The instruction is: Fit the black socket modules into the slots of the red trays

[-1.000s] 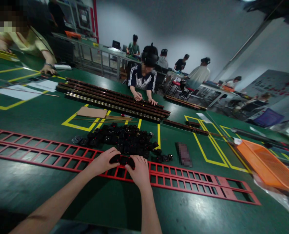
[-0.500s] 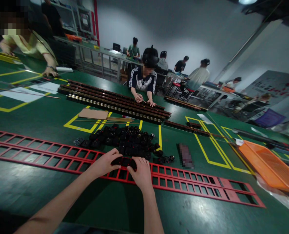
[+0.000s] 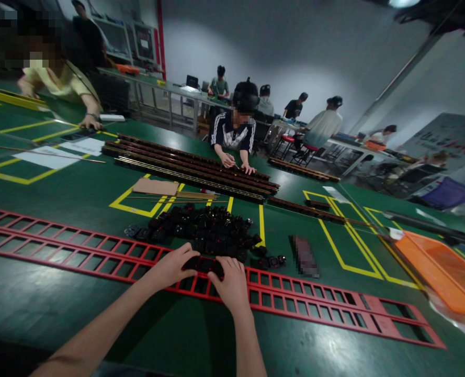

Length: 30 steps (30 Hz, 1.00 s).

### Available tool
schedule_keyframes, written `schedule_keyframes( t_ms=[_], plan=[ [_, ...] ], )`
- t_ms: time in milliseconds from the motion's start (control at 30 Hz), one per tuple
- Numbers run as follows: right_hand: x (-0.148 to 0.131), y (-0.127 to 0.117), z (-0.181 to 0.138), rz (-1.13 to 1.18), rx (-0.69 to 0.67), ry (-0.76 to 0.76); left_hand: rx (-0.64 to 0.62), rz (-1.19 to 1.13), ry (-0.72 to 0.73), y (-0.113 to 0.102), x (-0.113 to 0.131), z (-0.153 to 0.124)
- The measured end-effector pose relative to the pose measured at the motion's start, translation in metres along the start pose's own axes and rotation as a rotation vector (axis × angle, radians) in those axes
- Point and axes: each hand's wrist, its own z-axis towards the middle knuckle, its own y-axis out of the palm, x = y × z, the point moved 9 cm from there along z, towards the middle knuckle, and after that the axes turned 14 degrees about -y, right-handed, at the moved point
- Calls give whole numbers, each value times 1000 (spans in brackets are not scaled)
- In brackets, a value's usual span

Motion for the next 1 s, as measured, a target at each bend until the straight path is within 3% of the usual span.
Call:
schedule_keyframes(
  t_ms=[1000],
  plan=[
    [-2, 1, -1, 17, 8, -9, 11, 112, 21, -4, 8, -8]
  ],
)
